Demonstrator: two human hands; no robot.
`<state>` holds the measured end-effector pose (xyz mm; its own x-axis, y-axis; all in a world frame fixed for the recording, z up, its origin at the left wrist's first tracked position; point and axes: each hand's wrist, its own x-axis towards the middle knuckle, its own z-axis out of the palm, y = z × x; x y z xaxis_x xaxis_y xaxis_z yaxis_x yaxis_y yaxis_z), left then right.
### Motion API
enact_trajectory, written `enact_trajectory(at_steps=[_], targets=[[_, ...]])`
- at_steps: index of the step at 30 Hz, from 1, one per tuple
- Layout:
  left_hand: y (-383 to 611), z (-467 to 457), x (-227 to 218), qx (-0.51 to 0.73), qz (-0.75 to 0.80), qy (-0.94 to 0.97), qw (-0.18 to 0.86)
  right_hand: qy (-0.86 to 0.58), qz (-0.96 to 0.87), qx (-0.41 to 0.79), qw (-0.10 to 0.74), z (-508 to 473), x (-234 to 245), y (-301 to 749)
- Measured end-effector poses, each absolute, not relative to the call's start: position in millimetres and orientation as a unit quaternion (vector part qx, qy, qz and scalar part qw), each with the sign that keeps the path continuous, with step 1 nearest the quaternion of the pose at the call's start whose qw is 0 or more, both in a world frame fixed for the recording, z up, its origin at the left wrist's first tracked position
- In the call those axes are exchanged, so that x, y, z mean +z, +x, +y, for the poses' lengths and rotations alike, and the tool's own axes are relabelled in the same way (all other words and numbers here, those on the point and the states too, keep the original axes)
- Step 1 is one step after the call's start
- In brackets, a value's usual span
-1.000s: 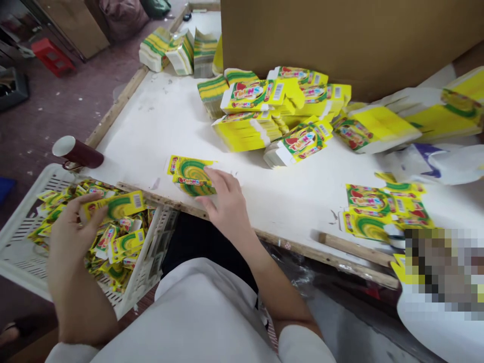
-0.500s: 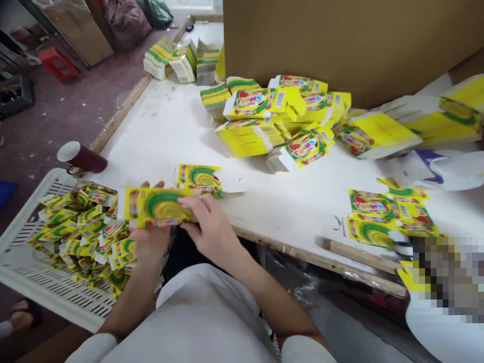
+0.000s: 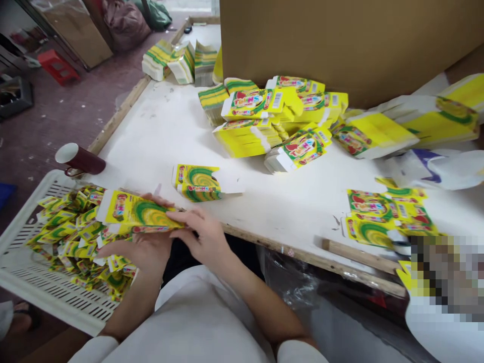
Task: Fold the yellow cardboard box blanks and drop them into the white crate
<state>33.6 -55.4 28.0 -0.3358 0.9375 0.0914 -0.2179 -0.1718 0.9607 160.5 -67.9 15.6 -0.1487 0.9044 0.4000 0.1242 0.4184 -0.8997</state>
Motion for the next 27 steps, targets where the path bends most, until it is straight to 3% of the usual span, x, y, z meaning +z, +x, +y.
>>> enact_trajectory(at_steps=[5, 9, 13, 15, 17, 20, 24, 27], targets=[[16, -54, 26, 0.630, 0.493, 0.432, 0.416, -0.385, -0.688, 0.320, 0.526, -65, 27, 196], [-21, -48, 45, 0.462, 0.424, 0.572, 0.529, -0.406, -0.766, 0.203, 0.455, -68, 35, 224], [-25, -55, 52, 0.296, 0.424, 0.706, 0.484, -0.375, -0.842, 0.122, 0.367, -75, 35, 226], [-12, -62, 46, 0.252, 0.441, 0.743, 0.435, -0.375, -0.831, 0.128, 0.392, -79, 32, 218], [3, -69, 38, 0.256, 0.452, 0.758, 0.395, -0.430, -0.755, 0.143, 0.473, -82, 26, 209], [16, -77, 27, 0.294, 0.425, 0.793, 0.323, -0.480, -0.638, 0.277, 0.534, -83, 16, 198], [20, -79, 22, 0.352, 0.357, 0.827, 0.253, -0.343, -0.534, 0.630, 0.448, -76, 1, 186], [17, -77, 22, 0.340, 0.375, 0.818, 0.272, -0.284, -0.465, 0.719, 0.431, -74, -6, 180]])
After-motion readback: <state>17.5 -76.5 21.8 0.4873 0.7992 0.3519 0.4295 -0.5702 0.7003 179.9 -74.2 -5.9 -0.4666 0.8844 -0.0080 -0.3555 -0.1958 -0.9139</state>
